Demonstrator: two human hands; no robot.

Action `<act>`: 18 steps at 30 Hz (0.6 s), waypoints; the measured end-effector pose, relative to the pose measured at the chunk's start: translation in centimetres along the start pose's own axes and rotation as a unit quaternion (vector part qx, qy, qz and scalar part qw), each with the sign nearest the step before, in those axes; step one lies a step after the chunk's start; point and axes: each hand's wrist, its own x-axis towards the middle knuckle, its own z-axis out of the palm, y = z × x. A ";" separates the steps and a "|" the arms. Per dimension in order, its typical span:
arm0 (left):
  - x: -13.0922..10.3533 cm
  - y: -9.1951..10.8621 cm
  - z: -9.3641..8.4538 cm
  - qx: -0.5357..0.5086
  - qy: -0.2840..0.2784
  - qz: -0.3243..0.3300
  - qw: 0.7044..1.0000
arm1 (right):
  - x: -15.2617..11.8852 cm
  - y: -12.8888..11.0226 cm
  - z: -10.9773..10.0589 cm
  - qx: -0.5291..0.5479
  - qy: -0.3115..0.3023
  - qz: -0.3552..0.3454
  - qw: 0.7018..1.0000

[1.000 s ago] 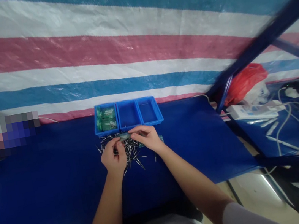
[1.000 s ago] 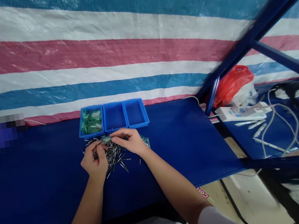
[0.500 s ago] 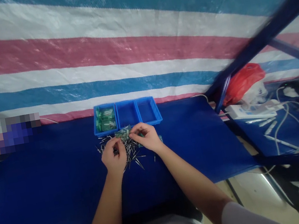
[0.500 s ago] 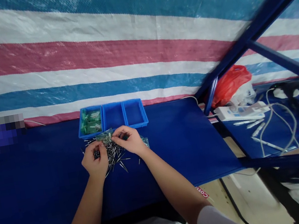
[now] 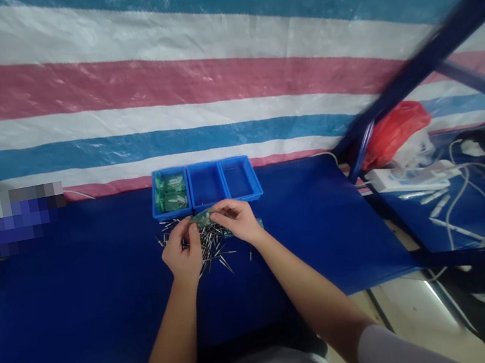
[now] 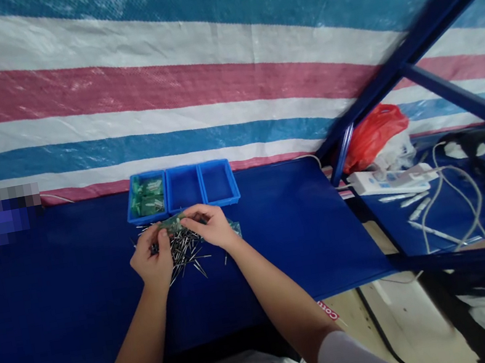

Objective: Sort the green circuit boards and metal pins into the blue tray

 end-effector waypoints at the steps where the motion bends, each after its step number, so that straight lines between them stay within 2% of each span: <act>1: 0.2 0.2 -0.1 0.001 0.001 0.017 1.000 | 0.0 -0.1 0.0 0.001 -0.001 -0.003 1.000; 4: 0.7 0.8 -0.3 0.003 0.010 0.060 0.998 | 0.1 -0.4 -0.1 -0.007 -0.005 -0.035 0.999; 7: 1.0 1.2 -0.5 0.010 0.020 0.068 0.997 | 0.2 -0.7 -0.3 -0.032 0.003 -0.065 0.997; 10: 0.8 1.1 -0.3 0.006 0.003 0.060 0.998 | 0.1 -0.7 -0.4 -0.030 0.000 -0.033 0.999; 13: 0.2 0.5 -0.1 -0.008 -0.011 0.016 1.000 | 0.0 -0.7 -0.4 -0.007 -0.015 0.017 1.000; 18: -0.4 -0.6 -0.1 -0.068 -0.036 -0.020 0.997 | 0.1 -1.0 -0.5 0.013 -0.022 0.033 0.999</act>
